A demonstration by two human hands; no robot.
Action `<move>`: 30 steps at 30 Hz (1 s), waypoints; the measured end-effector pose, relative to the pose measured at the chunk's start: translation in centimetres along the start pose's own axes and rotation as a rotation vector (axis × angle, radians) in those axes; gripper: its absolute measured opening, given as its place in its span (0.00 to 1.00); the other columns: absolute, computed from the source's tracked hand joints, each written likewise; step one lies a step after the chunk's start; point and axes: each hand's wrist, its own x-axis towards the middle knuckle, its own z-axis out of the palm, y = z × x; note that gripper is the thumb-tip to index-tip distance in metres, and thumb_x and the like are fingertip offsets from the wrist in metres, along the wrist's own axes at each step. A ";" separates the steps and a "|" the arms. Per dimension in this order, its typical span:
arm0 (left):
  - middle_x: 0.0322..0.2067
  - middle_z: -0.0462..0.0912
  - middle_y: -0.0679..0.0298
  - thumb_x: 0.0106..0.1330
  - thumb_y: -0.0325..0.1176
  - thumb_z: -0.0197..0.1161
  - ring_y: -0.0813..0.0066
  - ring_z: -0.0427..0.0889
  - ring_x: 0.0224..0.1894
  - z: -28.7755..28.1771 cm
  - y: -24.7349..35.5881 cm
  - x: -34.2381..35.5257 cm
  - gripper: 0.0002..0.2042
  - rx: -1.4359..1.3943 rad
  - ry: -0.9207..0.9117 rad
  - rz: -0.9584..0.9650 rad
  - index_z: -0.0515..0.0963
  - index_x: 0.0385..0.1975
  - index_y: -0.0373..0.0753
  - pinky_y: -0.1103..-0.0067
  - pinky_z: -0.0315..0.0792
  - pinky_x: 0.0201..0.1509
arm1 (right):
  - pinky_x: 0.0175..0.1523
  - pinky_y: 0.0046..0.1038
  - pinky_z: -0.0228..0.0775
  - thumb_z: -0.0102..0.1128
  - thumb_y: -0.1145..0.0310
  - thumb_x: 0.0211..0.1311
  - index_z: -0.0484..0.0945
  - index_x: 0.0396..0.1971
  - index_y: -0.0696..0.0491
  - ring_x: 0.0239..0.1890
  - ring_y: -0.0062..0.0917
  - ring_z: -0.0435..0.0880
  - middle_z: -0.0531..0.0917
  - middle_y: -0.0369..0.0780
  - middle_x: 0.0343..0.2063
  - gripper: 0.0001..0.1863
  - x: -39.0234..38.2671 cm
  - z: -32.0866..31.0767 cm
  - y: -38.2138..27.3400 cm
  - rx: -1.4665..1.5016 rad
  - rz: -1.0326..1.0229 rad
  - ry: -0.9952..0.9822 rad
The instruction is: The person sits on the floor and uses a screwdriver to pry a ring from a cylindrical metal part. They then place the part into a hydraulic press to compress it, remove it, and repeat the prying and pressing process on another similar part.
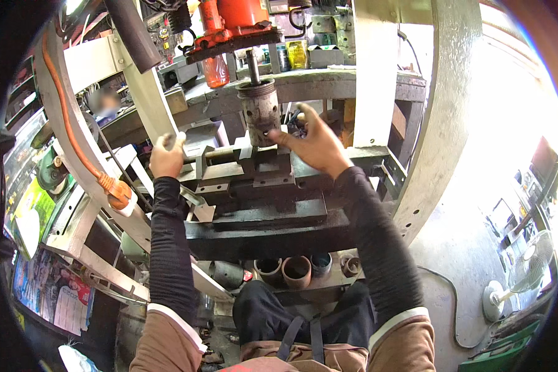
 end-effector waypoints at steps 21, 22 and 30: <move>0.28 0.88 0.53 0.71 0.50 0.53 0.55 0.86 0.36 1.6 -0.2 -1.7 0.23 0.148 -0.173 0.229 0.89 0.27 0.40 0.61 0.60 0.57 | 0.58 0.27 0.73 0.79 0.54 0.60 0.79 0.53 0.60 0.48 0.23 0.84 0.87 0.41 0.46 0.30 2.2 6.9 0.3 0.534 0.092 0.050; 0.29 0.89 0.52 0.71 0.50 0.53 0.55 0.87 0.37 1.4 -0.4 -1.8 0.23 0.151 -0.173 0.229 0.89 0.27 0.40 0.60 0.60 0.58 | 0.58 0.27 0.73 0.79 0.54 0.60 0.80 0.53 0.60 0.48 0.23 0.84 0.87 0.41 0.46 0.30 2.2 6.9 0.3 0.534 0.093 0.044; 0.29 0.88 0.51 0.70 0.52 0.52 0.53 0.87 0.36 1.8 -0.7 -0.6 0.25 0.207 -0.197 0.208 0.89 0.27 0.39 0.61 0.61 0.60 | 0.58 0.28 0.74 0.80 0.55 0.59 0.81 0.52 0.58 0.47 0.23 0.85 0.89 0.40 0.45 0.28 2.5 7.1 0.2 0.553 0.097 0.029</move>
